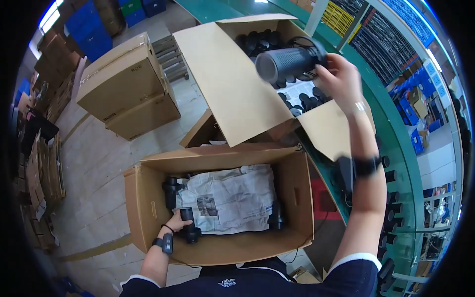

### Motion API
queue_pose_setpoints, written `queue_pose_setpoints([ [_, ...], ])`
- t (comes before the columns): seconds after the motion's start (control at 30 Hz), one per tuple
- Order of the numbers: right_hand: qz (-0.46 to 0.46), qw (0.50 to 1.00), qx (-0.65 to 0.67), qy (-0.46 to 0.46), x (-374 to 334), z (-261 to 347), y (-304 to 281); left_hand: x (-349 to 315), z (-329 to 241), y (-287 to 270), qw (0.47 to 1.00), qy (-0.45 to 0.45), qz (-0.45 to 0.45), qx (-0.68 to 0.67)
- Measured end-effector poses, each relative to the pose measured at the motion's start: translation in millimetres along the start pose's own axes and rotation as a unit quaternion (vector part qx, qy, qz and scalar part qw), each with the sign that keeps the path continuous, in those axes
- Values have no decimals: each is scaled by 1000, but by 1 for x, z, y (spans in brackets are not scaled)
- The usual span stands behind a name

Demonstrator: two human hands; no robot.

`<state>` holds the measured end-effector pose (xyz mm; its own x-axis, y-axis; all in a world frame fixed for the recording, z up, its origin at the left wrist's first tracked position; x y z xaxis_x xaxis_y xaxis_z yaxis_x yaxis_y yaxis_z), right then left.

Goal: The person picks up a black cylinder and a cap, fits the cap onto the cylinder, and places the assembled unit into a box. They then move newspaper aside in another box, transfer cylinders into it, and finish by fitting caps onto more cylinders on the table.

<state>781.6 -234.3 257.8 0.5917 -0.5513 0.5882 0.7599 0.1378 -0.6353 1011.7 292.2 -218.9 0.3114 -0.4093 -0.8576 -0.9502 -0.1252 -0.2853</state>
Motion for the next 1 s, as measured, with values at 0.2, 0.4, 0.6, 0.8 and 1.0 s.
queue_pose_setpoints([
  [0.2, 191, 913, -287, 219, 28, -151, 104, -142, -97, -22, 947, 133, 77, -282],
  [0.4, 439, 822, -312, 184, 3, -195, 145, -170, -146, -10, 934, 245, 53, -253],
  [0.6, 316, 939, -139, 8, 21, -49, 85, -187, -252, 25, 933, 322, 18, -159],
  [0.8, 534, 804, 186, -184, -111, 126, 58, -220, -328, 59, 921, 381, 5, -82],
  [1.0, 288, 937, 24, -197, -56, 95, -63, -239, -315, 22, 849, 474, -214, -94],
])
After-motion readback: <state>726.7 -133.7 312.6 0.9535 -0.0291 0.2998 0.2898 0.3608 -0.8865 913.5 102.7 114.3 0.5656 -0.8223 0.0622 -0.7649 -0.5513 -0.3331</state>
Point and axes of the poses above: each hand's wrist, its own x-axis towards the middle knuckle, its own y-axis out of the palm, z = x × y, the point moved 3 cm from there along x, towards the middle knuckle, and after that the axes turned 14 degrees about -y, right-handed, at the moved point
